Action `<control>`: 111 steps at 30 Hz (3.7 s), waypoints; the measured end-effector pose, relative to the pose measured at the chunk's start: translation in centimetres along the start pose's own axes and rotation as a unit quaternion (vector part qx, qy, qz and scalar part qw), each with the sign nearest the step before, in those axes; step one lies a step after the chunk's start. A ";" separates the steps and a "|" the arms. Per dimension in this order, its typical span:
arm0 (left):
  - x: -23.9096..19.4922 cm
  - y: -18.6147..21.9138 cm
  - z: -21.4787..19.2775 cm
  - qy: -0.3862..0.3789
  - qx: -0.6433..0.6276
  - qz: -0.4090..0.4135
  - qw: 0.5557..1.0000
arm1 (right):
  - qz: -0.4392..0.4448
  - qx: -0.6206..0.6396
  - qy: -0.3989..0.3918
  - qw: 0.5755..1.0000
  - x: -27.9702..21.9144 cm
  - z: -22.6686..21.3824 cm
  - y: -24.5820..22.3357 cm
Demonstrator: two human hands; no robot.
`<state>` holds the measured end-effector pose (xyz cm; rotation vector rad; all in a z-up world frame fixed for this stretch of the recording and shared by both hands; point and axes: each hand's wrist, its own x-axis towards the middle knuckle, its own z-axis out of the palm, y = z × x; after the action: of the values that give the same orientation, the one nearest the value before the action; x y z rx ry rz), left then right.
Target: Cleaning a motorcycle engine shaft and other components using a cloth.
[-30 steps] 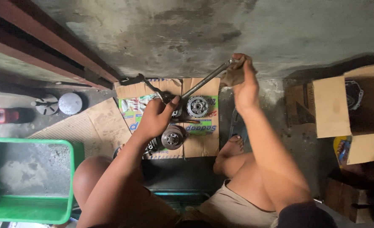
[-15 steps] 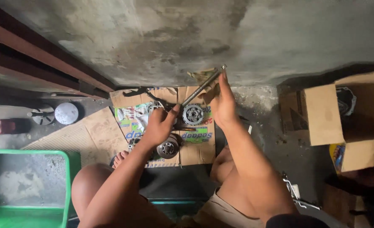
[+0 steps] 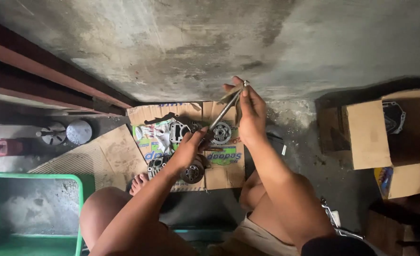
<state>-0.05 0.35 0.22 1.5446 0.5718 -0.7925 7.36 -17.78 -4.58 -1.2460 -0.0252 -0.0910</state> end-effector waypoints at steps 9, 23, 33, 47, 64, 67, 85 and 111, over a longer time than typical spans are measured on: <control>1.9 -1.3 0.0 -0.025 -0.052 0.000 0.998 | 0.092 0.111 -0.051 0.988 1.3 0.8 -2.8; 5.5 -5.0 1.0 -0.008 -0.088 0.036 0.995 | -0.045 -0.235 0.044 0.970 0.4 2.2 -2.3; 11.1 -10.9 1.5 0.030 -0.152 0.014 0.988 | -0.067 -0.193 0.086 0.975 0.7 3.9 -3.6; 4.4 -6.0 0.9 0.065 0.096 0.094 0.989 | -0.058 -0.217 0.113 0.968 0.4 1.7 -2.9; 7.2 -12.0 2.3 -0.011 -0.299 0.134 0.945 | 0.049 -0.208 -0.098 0.972 -5.6 4.7 -1.4; 7.8 -12.4 2.0 -0.006 -0.205 0.265 0.942 | 0.060 -0.158 -0.132 0.977 -6.5 4.8 -0.5; 3.5 -10.7 0.2 0.090 -0.046 0.274 0.957 | 0.009 -0.256 -0.138 0.957 -8.6 6.9 -1.0; -4.3 -2.3 -1.0 -0.079 -0.300 0.186 0.932 | 0.036 -0.147 -0.214 0.965 -7.0 6.3 -2.4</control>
<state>-4.33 2.05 2.05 0.9663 0.3398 -0.3888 0.34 -12.17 -0.79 -1.5436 -0.3527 0.2489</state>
